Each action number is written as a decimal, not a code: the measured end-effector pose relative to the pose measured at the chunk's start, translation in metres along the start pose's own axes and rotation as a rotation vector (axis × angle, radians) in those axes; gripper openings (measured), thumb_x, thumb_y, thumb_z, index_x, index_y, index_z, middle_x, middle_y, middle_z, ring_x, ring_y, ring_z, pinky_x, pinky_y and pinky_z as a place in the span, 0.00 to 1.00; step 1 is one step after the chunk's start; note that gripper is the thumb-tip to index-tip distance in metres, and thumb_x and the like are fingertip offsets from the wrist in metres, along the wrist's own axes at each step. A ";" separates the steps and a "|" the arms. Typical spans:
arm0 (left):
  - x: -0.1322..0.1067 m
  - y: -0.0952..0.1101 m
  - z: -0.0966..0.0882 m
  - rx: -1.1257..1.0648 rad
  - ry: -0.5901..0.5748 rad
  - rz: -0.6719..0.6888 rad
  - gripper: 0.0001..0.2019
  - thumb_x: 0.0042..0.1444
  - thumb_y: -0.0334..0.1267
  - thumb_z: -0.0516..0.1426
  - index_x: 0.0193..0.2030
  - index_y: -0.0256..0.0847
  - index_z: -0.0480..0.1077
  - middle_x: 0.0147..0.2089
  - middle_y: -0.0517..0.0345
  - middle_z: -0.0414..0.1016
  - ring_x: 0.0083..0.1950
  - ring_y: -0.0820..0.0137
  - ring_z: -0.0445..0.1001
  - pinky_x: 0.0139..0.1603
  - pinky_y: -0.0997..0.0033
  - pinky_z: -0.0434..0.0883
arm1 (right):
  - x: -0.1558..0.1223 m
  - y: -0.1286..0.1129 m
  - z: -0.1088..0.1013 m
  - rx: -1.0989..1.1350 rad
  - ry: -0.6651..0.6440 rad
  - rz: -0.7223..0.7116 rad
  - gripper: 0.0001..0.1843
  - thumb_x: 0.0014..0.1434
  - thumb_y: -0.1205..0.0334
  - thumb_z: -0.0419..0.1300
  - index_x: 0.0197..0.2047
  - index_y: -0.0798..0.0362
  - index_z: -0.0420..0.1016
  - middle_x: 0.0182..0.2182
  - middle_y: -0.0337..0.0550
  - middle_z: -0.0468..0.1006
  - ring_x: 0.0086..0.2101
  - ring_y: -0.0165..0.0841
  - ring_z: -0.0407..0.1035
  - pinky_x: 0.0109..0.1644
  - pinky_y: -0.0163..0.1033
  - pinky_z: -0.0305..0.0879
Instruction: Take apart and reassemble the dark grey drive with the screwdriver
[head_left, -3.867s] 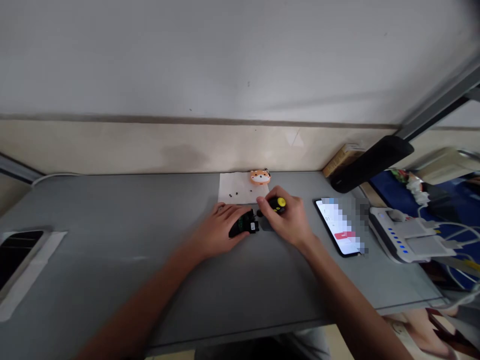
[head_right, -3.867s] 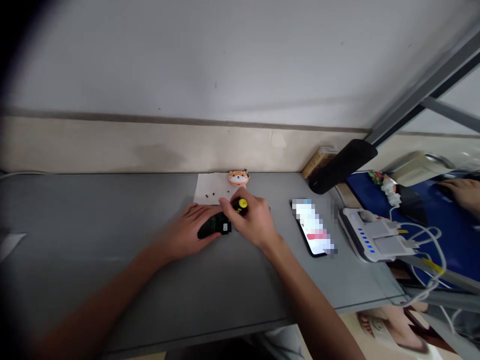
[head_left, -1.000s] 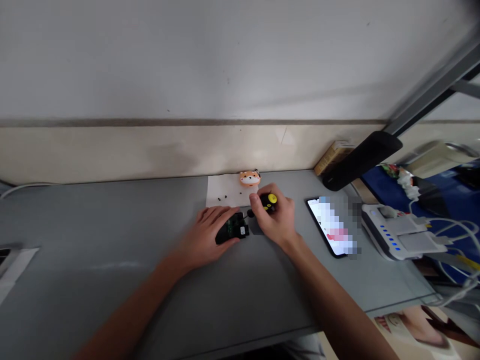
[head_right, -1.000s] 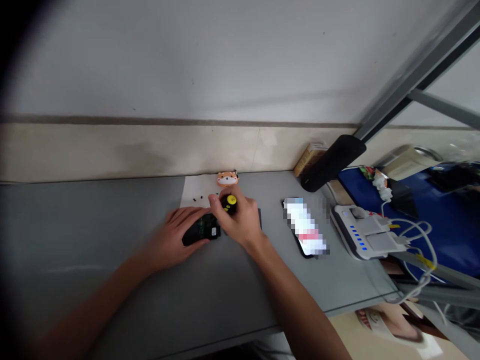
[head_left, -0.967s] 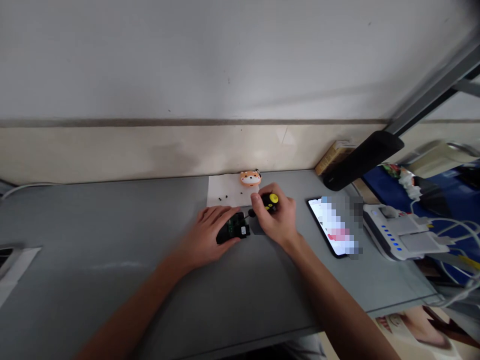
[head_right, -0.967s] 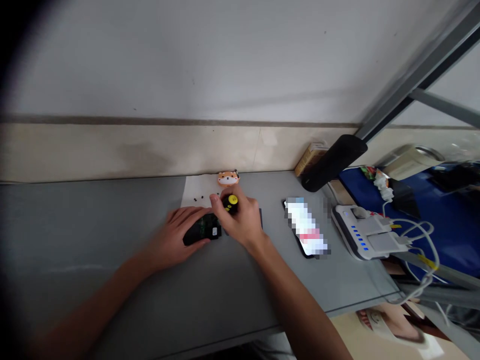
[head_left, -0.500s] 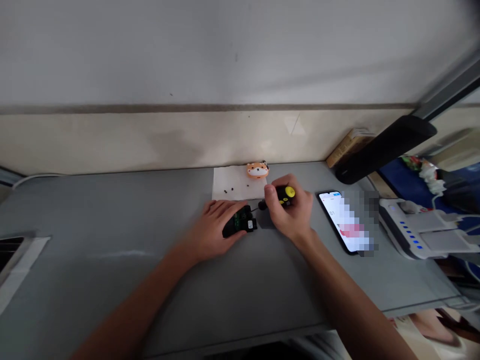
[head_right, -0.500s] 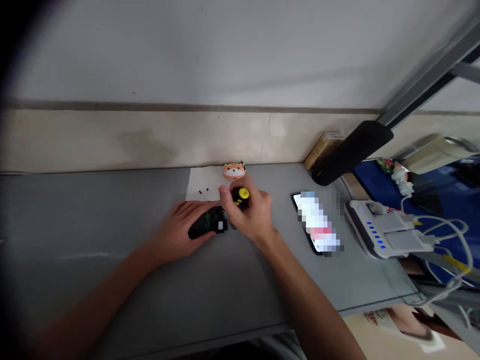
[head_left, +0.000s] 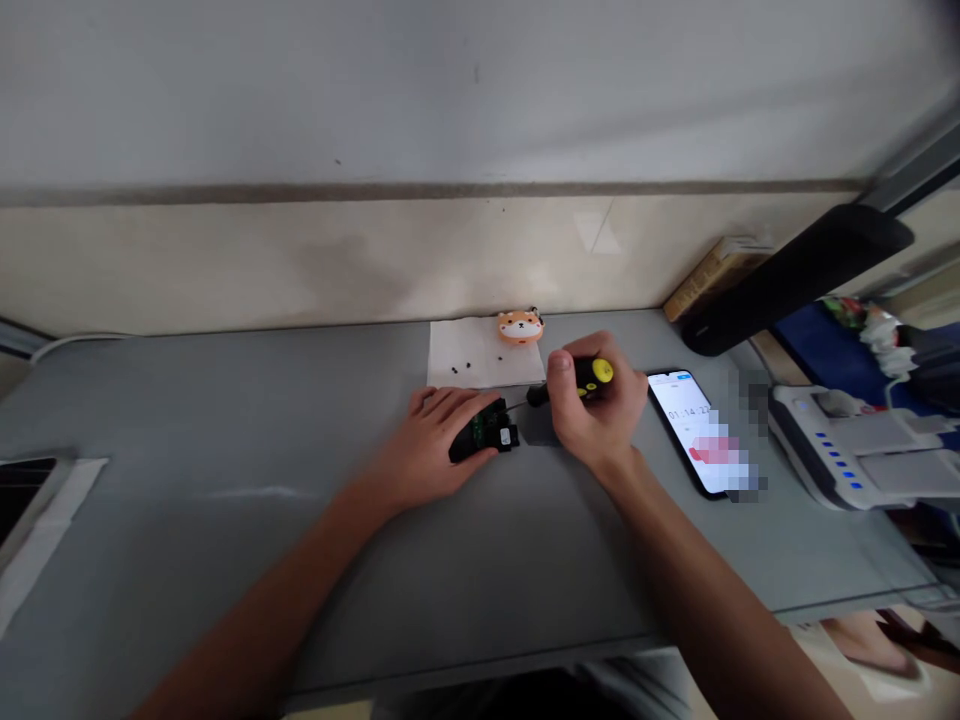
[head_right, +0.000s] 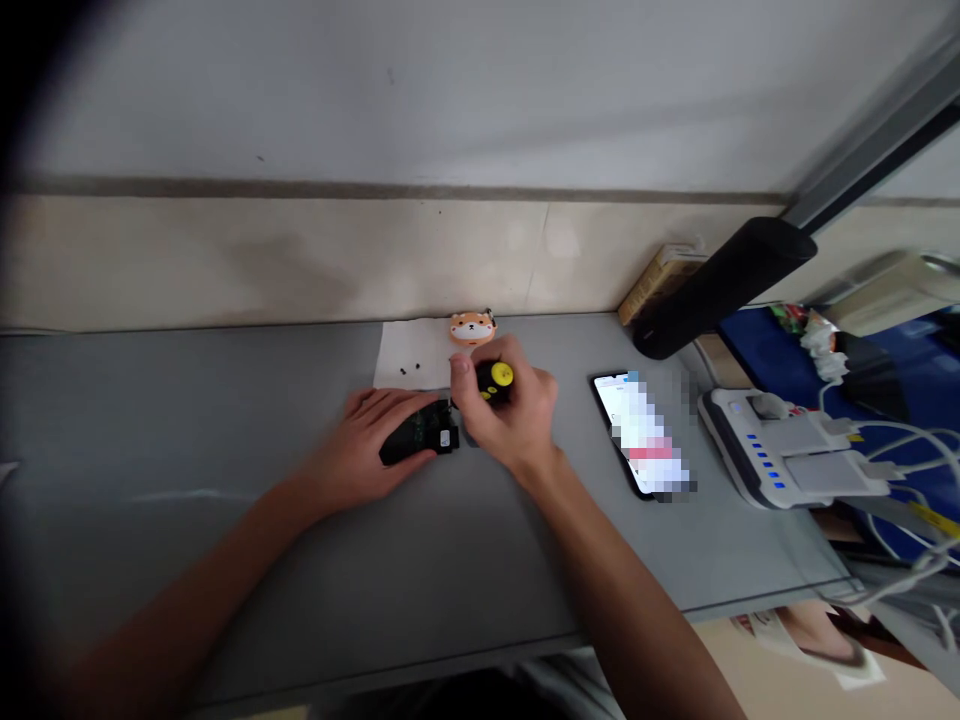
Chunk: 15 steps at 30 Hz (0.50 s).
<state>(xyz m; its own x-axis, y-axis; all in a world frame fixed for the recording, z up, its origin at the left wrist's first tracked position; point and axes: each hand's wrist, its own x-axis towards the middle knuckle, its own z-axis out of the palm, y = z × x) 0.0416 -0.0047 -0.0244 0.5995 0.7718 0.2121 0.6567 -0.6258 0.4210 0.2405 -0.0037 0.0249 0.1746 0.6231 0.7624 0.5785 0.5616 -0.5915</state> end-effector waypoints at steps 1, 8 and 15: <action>0.000 0.000 0.000 0.001 0.000 -0.004 0.25 0.64 0.43 0.59 0.67 0.47 0.64 0.61 0.50 0.75 0.61 0.55 0.72 0.68 0.48 0.62 | 0.000 0.000 0.000 -0.003 0.003 0.006 0.14 0.66 0.57 0.58 0.29 0.49 0.65 0.19 0.31 0.69 0.19 0.24 0.60 0.24 0.33 0.57; 0.000 0.002 -0.001 0.029 0.003 0.001 0.23 0.63 0.44 0.60 0.64 0.45 0.66 0.59 0.49 0.76 0.60 0.55 0.73 0.68 0.47 0.62 | 0.002 -0.001 -0.002 -0.022 0.017 0.011 0.14 0.66 0.57 0.57 0.28 0.49 0.65 0.19 0.31 0.69 0.19 0.24 0.60 0.24 0.33 0.57; 0.000 -0.002 -0.011 0.040 0.118 -0.085 0.19 0.64 0.43 0.57 0.60 0.43 0.68 0.58 0.48 0.76 0.60 0.55 0.73 0.63 0.50 0.66 | 0.000 -0.001 -0.001 -0.026 0.015 0.016 0.15 0.66 0.54 0.57 0.28 0.49 0.66 0.19 0.32 0.69 0.19 0.25 0.60 0.25 0.34 0.58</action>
<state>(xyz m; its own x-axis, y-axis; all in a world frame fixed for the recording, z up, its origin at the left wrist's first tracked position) 0.0350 -0.0023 -0.0154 0.4847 0.8284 0.2806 0.7216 -0.5601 0.4070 0.2406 -0.0050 0.0254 0.1957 0.6240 0.7565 0.5958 0.5371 -0.5971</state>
